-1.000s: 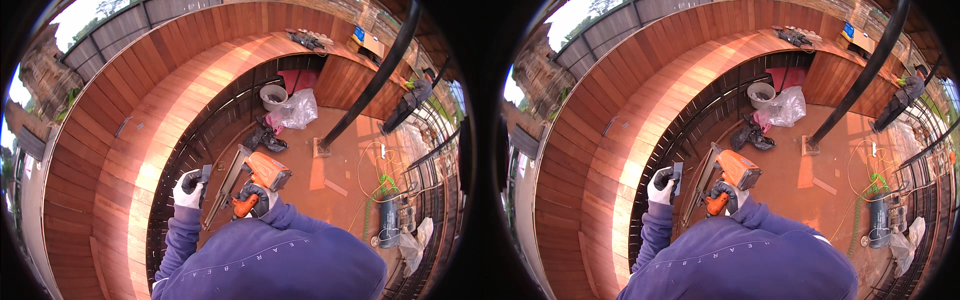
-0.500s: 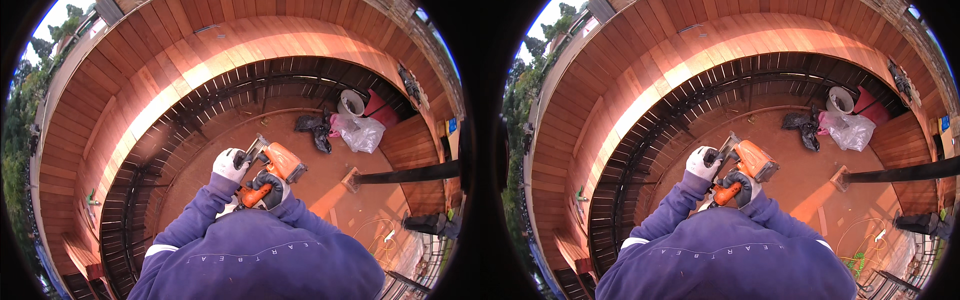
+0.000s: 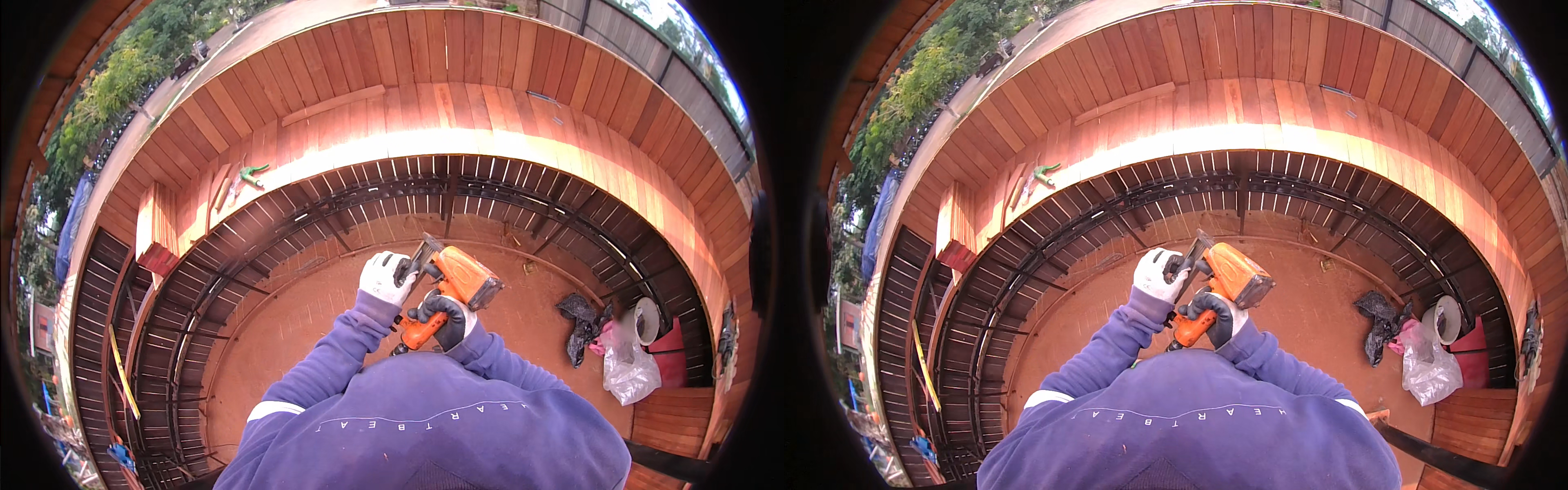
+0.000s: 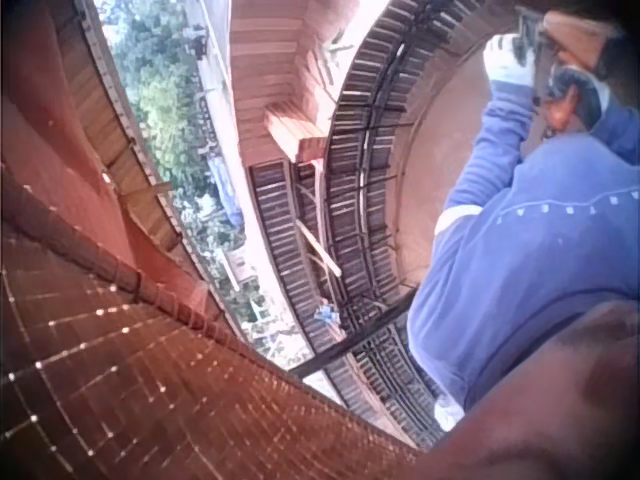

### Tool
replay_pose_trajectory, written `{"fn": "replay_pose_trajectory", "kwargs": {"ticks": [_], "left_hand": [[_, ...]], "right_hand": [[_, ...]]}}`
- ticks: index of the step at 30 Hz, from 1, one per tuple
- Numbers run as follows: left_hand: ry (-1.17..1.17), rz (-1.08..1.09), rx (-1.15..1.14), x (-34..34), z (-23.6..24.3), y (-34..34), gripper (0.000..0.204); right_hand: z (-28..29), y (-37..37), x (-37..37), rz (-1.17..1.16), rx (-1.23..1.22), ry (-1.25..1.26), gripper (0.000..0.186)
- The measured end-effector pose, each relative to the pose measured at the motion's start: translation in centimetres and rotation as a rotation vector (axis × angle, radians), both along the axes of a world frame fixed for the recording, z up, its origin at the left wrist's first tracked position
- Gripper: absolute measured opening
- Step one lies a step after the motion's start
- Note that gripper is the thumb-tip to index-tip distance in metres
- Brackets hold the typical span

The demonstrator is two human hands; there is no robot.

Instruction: The person installs wooden planks onto a curved ceiling structure. They use a yellow spirit level to check alignment and a pneumatic nail gun to secure the planks. The person repeatedly measures, positions, and nails the wood pieces into place.

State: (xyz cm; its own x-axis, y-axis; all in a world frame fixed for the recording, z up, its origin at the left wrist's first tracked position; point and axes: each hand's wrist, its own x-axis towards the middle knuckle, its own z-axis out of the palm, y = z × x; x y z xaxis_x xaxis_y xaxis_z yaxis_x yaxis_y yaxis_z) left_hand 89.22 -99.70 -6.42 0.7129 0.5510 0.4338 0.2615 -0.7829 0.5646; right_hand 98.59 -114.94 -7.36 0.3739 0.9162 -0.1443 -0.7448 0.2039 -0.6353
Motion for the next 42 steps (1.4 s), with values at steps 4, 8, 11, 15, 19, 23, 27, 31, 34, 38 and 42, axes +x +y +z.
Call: {"fn": "replay_pose_trajectory", "kwargs": {"ticks": [4,8,11,15,19,23,27,31,34,38,42], "left_hand": [[-0.111,0.088,-0.061,-5.4,-1.1,2.1,0.02],[-0.134,0.073,-0.204,-12.4,-3.3,4.8,0.026],[-0.37,0.072,-0.705,-17.9,-4.0,5.9,0.034],[-0.194,0.033,-1.21,-27.4,-6.1,8.3,0.052],[0.034,0.208,-1.33,-34.2,-4.0,8.4,0.033],[0.154,0.511,-1.046,-38.5,-5.7,9.1,0.031],[0.212,0.733,-1.005,-42.0,-4.0,9.0,0.038],[0.137,0.877,-1.058,-45.0,-4.1,8.0,0.047],[-0.441,0.787,-1.287,-49.2,-5.4,6.0,0.04],[-0.645,0.891,-1.428,-57.2,-4.0,0.1,0.034],[-1.007,1.271,-1.248,-58.6,-3.0,-6.8,0.051]], "right_hand": [[-2.1,3.4,-3.9,0.123,0.01,0.091,0.024],[-1.3,6.5,-9.3,0.185,-0.029,0.163,0.015],[-0.5,8.6,-12.9,0.226,-0.055,0.167,0.007],[-2.4,10.8,-17.3,0.304,-0.054,0.261,0.009],[-5.8,14.4,-21.9,0.471,-0.03,0.298,0.011],[-4.7,17.6,-26.1,0.661,-0.142,0.206,0.011],[-4.1,19.7,-29.2,0.748,-0.261,0.225,0.016],[-5.1,21.7,-30.6,0.926,-0.306,0.261,0.019],[-7.6,23.8,-30.5,0.971,-0.269,0.328,0.018],[-7.5,27.6,-29.0,0.974,-0.23,0.34,0.019],[-7.3,30.9,-27.5,0.987,-0.199,0.362,0.02]]}}
